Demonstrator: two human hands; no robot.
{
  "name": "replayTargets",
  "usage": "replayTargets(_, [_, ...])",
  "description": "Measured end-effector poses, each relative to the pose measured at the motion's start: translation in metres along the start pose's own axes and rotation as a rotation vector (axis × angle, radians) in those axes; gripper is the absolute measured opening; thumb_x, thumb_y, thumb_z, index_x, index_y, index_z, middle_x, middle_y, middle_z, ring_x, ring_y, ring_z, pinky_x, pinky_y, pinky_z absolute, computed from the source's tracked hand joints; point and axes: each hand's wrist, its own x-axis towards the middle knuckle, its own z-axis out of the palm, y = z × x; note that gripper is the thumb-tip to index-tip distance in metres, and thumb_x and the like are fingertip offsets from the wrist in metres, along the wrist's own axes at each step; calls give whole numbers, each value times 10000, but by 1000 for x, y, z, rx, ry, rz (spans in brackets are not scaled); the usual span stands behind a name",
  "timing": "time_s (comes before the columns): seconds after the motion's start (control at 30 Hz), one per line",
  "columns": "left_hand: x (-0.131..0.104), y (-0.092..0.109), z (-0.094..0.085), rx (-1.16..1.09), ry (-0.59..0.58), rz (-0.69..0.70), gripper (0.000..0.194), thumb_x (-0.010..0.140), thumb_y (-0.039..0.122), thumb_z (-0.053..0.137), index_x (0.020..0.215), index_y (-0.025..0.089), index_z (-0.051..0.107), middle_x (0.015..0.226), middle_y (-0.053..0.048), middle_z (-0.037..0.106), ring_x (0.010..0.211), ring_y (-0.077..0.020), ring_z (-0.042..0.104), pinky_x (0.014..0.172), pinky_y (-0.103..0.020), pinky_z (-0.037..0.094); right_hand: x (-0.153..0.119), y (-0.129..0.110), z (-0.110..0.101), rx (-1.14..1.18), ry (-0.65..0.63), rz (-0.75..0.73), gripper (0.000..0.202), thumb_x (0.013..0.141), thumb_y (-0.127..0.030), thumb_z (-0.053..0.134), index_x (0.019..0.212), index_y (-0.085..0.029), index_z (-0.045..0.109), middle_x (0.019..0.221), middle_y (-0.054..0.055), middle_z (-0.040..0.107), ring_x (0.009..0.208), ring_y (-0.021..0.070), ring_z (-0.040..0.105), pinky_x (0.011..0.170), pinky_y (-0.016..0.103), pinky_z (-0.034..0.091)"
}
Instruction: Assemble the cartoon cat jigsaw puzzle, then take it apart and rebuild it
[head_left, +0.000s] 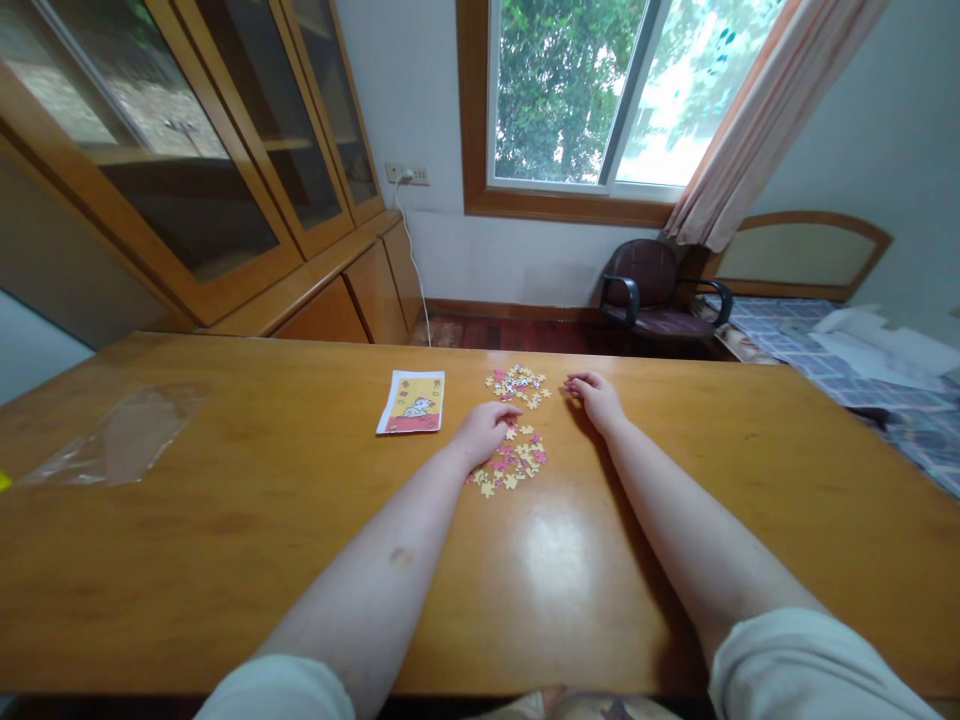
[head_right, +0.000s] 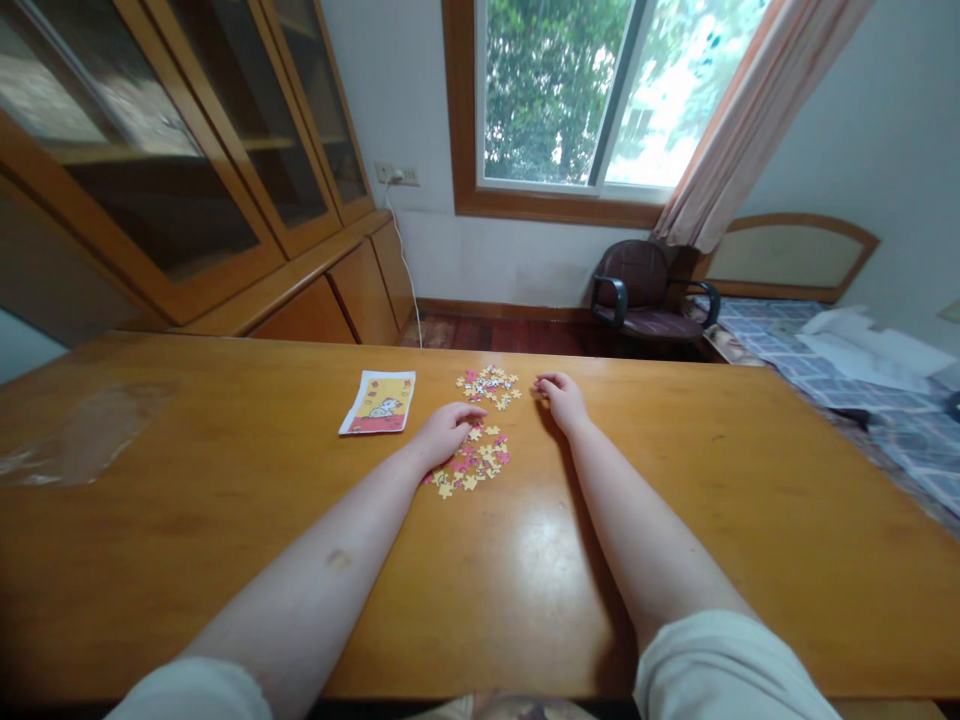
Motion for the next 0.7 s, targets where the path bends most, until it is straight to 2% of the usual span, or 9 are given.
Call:
replayTargets(0.17, [-6,19,-13,202,145,11,330,872,182,408,1076,201,668,1083,-56,683,1037,-200,605,957,-329,457,-12,8,8,-77,91,22,263,709,-365,498,865,-186,611,843,85,702,817,228,673,775,406,547])
replayTargets(0.2, [-8,27,-17,270,144,10,326,884,196,408,1090,211,660,1092,-57,680,1042,-204,603,955,-329,452,-17,9,10,-97,114,26,261,705,-364,500,860,-189,615,857,88,701,841,241,668,797,425,539])
replayTargets(0.27, [-13,43,-27,458,134,-110,300,899,262,419,1075,211,657,1050,-82,690,1013,-239,616,932,-371,452,-31,10,13,-139,143,27,265,706,-369,508,867,-199,632,884,91,702,891,267,652,847,468,513])
replayTargets(0.37, [-26,55,-40,618,-12,-259,412,851,439,508,1146,172,613,1092,-158,672,1050,-318,605,922,-427,442,-59,3,17,-181,111,5,320,741,-392,508,966,-218,654,987,97,698,977,284,632,907,488,480])
replayTargets(0.4, [-33,54,-42,612,-80,-281,529,829,513,517,1224,164,566,1175,-185,637,1098,-338,585,942,-437,428,-69,-1,18,-205,68,-19,360,750,-407,523,1029,-221,651,1064,103,685,1031,289,615,944,493,456])
replayTargets(0.43, [-40,50,-43,591,-157,-263,670,794,579,536,1313,157,492,1289,-207,567,1183,-356,533,983,-445,400,-79,-6,18,-306,-63,-94,449,780,-441,516,1161,-221,608,1189,112,642,1117,287,579,988,494,425])
replayTargets(0.5, [-54,36,-41,566,-239,-198,936,695,673,589,1432,156,335,1496,-218,312,1366,-380,311,1087,-476,279,-97,-17,20,-527,-325,-272,692,784,-538,551,1387,-220,434,1405,126,480,1282,287,454,1076,498,332])
replayTargets(0.57, [-67,19,-35,588,-295,-172,1166,575,714,657,1485,143,205,1551,-220,115,1425,-391,126,1134,-521,141,-109,-27,22,-694,-504,-430,922,719,-637,602,1475,-213,287,1515,138,305,1380,300,310,1140,528,190])
replayTargets(0.7, [-74,0,-21,593,-319,-98,1183,630,731,595,1505,106,101,1560,-204,53,1447,-331,27,1156,-507,27,-113,-37,28,-849,-641,-526,1039,698,-743,552,1507,-193,201,1538,155,224,1418,310,209,1147,567,86])
